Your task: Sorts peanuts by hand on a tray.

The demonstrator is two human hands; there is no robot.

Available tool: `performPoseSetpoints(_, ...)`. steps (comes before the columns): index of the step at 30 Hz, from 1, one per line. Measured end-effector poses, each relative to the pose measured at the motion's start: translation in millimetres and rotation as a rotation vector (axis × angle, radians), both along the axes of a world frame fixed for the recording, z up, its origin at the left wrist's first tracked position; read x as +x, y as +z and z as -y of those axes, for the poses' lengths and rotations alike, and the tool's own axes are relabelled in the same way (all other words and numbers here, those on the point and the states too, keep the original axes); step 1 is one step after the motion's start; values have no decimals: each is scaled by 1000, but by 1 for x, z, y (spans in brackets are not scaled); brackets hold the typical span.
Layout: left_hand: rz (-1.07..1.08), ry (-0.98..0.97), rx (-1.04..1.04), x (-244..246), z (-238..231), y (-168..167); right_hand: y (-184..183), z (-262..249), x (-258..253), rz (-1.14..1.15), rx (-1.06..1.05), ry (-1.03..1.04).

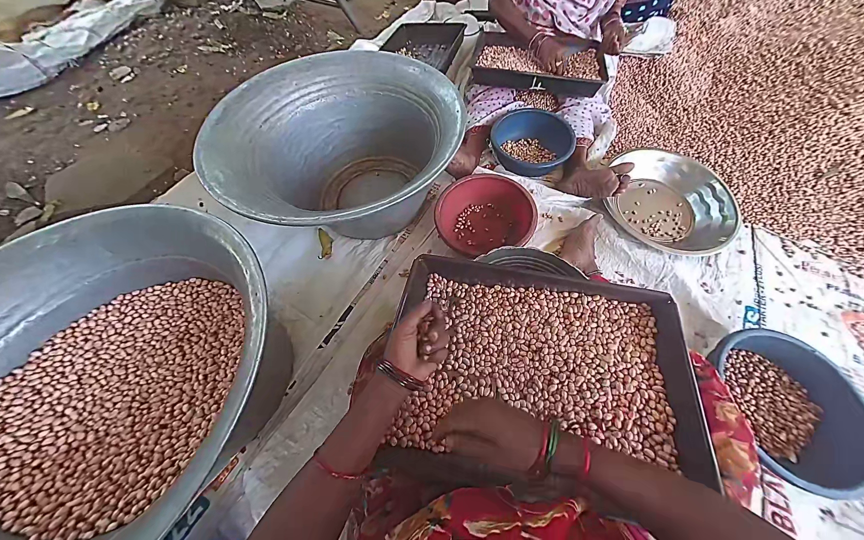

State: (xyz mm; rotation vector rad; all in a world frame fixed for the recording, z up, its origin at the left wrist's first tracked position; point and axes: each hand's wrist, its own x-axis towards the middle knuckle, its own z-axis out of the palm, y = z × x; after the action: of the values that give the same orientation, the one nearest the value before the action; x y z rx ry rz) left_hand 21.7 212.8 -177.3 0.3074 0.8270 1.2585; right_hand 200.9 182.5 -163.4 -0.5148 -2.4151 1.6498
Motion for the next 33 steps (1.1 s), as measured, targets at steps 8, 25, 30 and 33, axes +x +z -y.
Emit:
performPoseSetpoints(8,24,292,57,-22,8,16,-54,-1,-64,126,211,-4)
performPoseSetpoints(25,-1809,-914,-187,3,-20,40,1,-50,73,409,143,-570)
performPoseSetpoints(30,-1985,-1226,-316,15,-20,42,-4,-52,73,387,162,-600)
performPoseSetpoints(33,-2015,-1293,-297,19,-16,37,-6,-57,78,378,228,-660)
